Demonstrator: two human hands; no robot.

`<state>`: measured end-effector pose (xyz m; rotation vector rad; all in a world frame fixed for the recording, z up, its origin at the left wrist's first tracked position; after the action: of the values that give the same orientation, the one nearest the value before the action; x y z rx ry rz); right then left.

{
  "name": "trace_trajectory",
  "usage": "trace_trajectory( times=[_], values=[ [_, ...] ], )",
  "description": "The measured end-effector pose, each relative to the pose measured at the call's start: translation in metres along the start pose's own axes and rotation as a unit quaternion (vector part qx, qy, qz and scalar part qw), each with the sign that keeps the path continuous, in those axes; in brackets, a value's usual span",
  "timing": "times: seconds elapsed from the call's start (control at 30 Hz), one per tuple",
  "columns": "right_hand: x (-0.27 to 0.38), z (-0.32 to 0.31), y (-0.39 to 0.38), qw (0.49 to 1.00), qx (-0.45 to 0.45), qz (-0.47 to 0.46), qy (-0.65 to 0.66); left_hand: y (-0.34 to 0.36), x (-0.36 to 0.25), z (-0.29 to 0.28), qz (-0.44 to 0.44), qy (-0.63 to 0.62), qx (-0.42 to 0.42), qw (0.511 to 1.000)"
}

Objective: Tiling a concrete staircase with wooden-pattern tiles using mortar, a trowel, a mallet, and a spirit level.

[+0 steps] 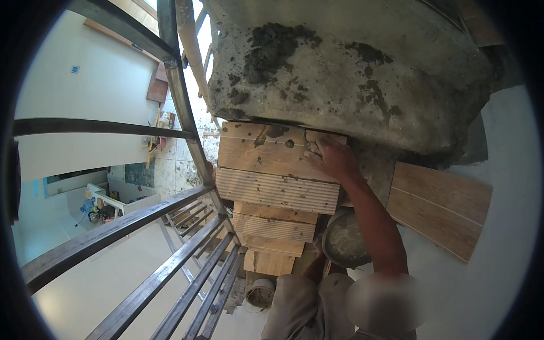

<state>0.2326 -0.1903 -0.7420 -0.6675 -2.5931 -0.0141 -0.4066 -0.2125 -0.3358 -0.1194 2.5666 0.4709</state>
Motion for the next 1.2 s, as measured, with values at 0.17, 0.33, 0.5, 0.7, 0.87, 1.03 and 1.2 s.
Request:
trace_trajectory(
  times=[0.17, 0.33, 0.5, 0.7, 0.87, 1.03, 1.2],
  values=[
    [0.021, -0.049, -0.015, 0.997, -0.008, 0.002, 0.071, -0.01, 0.007, -0.015, -0.02, 0.015, -0.003, 1.0],
    [0.039, -0.037, -0.036, 0.994, -0.005, 0.001, 0.108, -0.03, 0.006, -0.029, -0.042, 0.02, -0.024, 0.999],
    [0.047, 0.023, -0.01, 0.999, 0.026, -0.02, 0.037, -0.032, 0.015, -0.023, -0.04, 0.008, -0.037, 0.998],
    [0.063, 0.032, 0.02, 1.0, 0.012, 0.023, 0.017, -0.027, 0.021, -0.035, -0.042, 0.023, -0.038, 0.998],
    [0.071, 0.006, -0.031, 0.991, -0.036, 0.042, 0.122, -0.023, 0.03, -0.043, -0.055, 0.028, -0.049, 0.997],
    [0.1, 0.015, -0.024, 0.987, 0.015, -0.003, 0.158, -0.025, 0.035, -0.042, -0.063, 0.02, -0.054, 0.996],
    [0.129, 0.018, 0.002, 0.983, -0.013, 0.058, 0.176, -0.021, 0.035, -0.045, -0.058, 0.016, -0.049, 0.997]
  ],
)
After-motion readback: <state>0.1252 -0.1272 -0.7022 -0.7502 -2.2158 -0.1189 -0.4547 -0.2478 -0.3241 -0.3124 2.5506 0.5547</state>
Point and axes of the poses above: each hand's wrist, its own y-axis towards the middle knuckle, its own z-axis out of the palm, x = y × z, the point moved 2 cm from there along y, towards the middle knuckle, and after that the axes turned 4 degrees about y, right-handed, at the moved point
